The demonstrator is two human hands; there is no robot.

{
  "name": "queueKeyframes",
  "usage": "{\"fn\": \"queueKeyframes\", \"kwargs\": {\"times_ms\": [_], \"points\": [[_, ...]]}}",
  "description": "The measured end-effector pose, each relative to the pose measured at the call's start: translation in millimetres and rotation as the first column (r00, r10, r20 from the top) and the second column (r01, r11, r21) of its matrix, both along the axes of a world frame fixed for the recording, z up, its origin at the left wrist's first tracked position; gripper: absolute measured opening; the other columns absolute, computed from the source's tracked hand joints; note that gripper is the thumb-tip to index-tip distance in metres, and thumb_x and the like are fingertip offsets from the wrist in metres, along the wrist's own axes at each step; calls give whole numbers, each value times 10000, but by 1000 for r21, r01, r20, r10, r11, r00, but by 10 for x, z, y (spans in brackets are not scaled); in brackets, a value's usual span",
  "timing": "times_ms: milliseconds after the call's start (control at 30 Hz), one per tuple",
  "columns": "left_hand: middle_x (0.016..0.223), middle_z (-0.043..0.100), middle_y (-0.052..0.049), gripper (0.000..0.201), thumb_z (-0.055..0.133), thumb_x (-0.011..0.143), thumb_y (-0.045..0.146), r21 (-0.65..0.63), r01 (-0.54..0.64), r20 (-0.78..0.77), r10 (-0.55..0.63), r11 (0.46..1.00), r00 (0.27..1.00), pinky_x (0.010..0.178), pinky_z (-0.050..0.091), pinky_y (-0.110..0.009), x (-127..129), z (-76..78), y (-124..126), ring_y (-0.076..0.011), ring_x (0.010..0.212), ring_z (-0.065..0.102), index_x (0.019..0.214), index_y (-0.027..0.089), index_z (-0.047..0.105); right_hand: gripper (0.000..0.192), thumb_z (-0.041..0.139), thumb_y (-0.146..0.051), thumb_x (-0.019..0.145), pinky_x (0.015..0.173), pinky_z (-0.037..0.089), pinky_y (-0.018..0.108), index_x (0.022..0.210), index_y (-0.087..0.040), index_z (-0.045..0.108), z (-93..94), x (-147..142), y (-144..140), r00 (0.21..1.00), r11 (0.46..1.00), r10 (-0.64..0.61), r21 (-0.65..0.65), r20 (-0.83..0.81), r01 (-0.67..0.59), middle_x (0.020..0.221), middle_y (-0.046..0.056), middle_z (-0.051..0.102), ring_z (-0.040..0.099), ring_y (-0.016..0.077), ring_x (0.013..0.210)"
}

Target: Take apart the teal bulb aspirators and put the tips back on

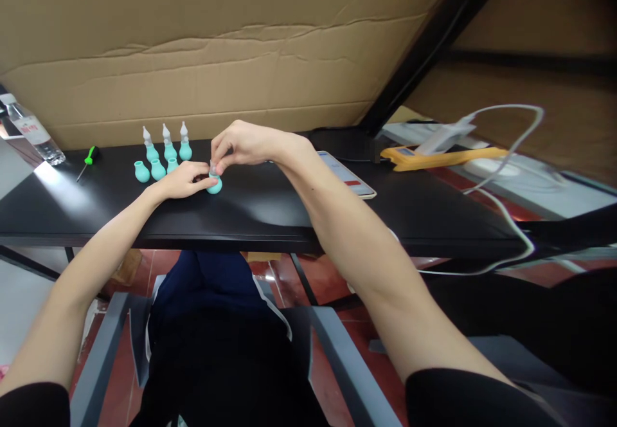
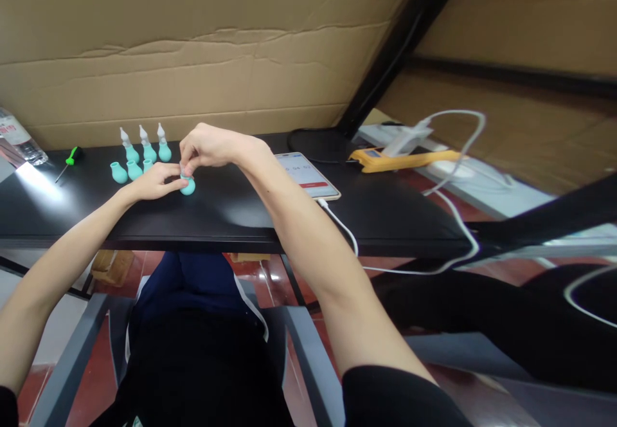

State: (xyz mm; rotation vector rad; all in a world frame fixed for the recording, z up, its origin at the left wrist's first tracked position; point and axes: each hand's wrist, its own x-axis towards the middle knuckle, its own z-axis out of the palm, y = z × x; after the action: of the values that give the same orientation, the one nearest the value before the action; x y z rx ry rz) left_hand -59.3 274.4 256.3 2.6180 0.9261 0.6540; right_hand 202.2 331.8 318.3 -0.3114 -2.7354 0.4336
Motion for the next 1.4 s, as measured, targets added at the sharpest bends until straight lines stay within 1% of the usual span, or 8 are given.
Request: {"fn": "queueKeyframes", "kwargs": {"times_ms": [267,433,600,800,900,1033,1267,1400], "points": [[856,765,-62,672,629,1146,833,59,-22,20,21,998,1000,770,544,-371,-51,-51,75,-223,757,679,927,220,796,258,865,-488,1157,840,519,377,1053,-300,1009,-34,-46,-27,1000,979,6,202,24,-11,939,45,861,721,230,864],[880,782,-74,700,584,1168,828,76,-15,15,14,997,1000,784,545,-361,-65,-45,63,-218,781,697,958,201,813,230,854,-358,1130,800,473,392,970,-264,989,-48,-104,-112,1000,959,-24,281,4,22,948,68,850,728,251,900],[880,750,-72,712,572,1161,847,76,10,-3,-9,997,1000,788,528,-371,-71,-41,69,-222,786,679,924,208,777,238,867,-405,1100,837,486,370,943,-257,968,-44,-73,-121,999,989,36,147,-27,-31,894,32,816,673,203,820],[880,742,-66,652,588,1172,792,87,6,-36,-3,996,999,813,555,-379,-43,-23,56,-224,792,674,898,223,752,327,929,-555,1022,824,486,365,906,-249,946,-51,-19,-62,997,995,-72,-71,-36,70,833,10,808,639,191,783],[871,729,-61,622,593,1169,760,82,11,-38,-8,997,999,814,552,-376,-30,-13,35,-218,783,665,863,232,714,374,949,-624,985,787,493,367,901,-259,950,-51,-21,-54,997,987,-82,-139,-13,79,826,20,820,653,204,771],[866,726,-57,591,606,1154,740,67,18,-19,-17,998,1000,802,526,-371,-29,-13,29,-214,774,658,858,234,681,357,946,-604,988,791,490,361,892,-261,946,-64,-27,-60,998,993,-36,-115,-47,30,852,20,834,667,200,776],[896,749,-66,551,592,1161,695,76,29,-44,-25,997,999,822,541,-368,-28,-19,40,-220,807,683,891,231,717,303,945,-543,1003,801,480,359,920,-252,948,-101,-24,-33,996,988,-85,-129,-29,80,866,14,842,668,194,779],[907,776,-74,561,608,1168,698,80,26,-31,-24,996,999,835,567,-369,-29,-36,47,-220,811,698,900,223,743,308,944,-556,1026,817,494,368,931,-263,956,-80,-40,-32,999,995,-37,-96,-11,36,911,32,849,700,213,829]]}}
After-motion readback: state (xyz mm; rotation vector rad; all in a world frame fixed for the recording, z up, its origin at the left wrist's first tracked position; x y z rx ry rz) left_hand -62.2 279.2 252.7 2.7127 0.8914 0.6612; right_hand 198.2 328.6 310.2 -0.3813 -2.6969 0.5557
